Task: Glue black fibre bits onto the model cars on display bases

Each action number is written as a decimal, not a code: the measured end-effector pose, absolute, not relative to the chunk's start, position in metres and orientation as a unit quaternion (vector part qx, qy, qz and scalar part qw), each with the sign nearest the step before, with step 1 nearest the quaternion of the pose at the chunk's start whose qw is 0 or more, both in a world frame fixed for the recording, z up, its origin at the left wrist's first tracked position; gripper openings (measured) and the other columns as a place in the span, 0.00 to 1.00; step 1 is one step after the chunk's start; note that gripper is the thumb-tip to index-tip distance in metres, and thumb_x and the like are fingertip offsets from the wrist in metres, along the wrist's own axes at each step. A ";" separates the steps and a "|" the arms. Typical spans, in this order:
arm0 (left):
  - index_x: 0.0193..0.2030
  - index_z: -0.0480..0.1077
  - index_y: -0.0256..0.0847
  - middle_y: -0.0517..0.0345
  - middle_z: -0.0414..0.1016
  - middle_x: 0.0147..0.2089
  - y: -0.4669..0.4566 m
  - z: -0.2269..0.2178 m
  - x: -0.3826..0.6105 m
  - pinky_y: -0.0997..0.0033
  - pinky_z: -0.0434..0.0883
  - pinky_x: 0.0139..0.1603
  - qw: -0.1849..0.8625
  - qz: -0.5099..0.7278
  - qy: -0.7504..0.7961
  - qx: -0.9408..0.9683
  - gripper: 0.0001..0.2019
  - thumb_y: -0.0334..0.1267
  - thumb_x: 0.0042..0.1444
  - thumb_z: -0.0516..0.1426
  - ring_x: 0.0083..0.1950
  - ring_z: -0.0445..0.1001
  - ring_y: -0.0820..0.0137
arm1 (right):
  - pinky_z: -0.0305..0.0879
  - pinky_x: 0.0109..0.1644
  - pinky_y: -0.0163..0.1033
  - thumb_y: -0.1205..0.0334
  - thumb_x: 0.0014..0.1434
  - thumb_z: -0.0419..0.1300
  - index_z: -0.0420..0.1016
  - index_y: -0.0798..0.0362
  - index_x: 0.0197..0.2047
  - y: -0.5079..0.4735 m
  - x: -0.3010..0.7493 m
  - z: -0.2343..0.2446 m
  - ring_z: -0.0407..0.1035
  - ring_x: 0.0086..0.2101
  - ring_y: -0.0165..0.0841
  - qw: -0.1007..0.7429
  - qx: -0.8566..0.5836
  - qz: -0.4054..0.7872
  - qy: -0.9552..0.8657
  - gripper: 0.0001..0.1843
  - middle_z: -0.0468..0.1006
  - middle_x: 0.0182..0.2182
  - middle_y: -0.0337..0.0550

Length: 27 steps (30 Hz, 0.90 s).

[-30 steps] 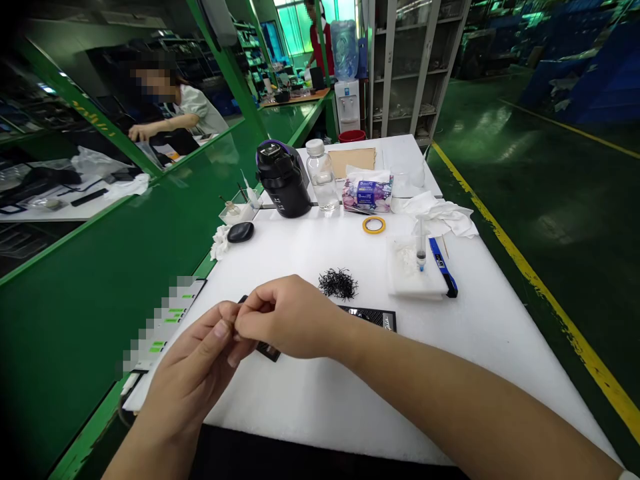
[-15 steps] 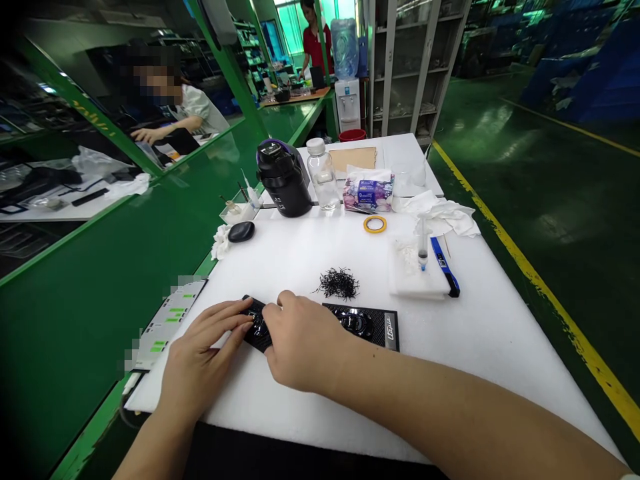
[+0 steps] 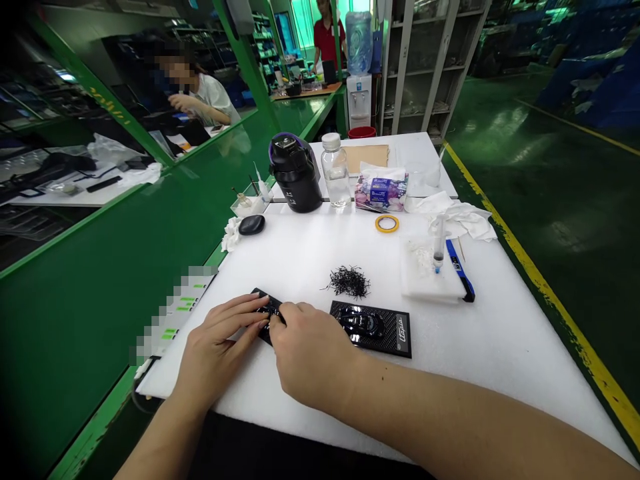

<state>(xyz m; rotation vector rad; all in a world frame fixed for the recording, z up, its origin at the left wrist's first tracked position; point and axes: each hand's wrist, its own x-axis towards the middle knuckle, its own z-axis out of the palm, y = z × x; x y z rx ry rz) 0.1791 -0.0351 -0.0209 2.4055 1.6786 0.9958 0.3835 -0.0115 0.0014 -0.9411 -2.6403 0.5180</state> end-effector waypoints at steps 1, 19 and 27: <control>0.42 0.78 0.45 0.58 0.81 0.51 -0.035 -0.021 0.179 0.55 0.72 0.59 0.030 0.324 0.542 0.775 0.07 0.34 0.62 0.58 0.59 0.74 0.64 | 0.69 0.49 0.43 0.67 0.62 0.54 0.72 0.60 0.54 -0.012 0.383 0.001 0.66 0.45 0.38 0.146 -0.324 0.172 -0.919 0.18 0.71 0.47 0.52; 0.61 0.66 0.47 0.49 0.61 0.69 -0.014 -0.009 0.176 0.46 0.60 0.68 0.319 0.285 0.704 0.567 0.29 0.44 0.50 0.63 0.68 0.62 0.52 | 0.71 0.41 0.43 0.71 0.61 0.51 0.71 0.68 0.59 -0.023 0.371 -0.010 0.66 0.40 0.40 0.129 -0.317 0.016 -0.940 0.24 0.72 0.41 0.57; 0.56 0.69 0.46 0.49 0.63 0.68 -0.010 -0.003 0.183 0.43 0.61 0.67 0.297 0.282 0.714 0.568 0.26 0.43 0.48 0.61 0.67 0.63 0.51 | 0.71 0.40 0.44 0.71 0.61 0.50 0.69 0.67 0.60 -0.020 0.373 -0.003 0.66 0.41 0.40 0.095 -0.320 0.067 -0.940 0.25 0.71 0.43 0.55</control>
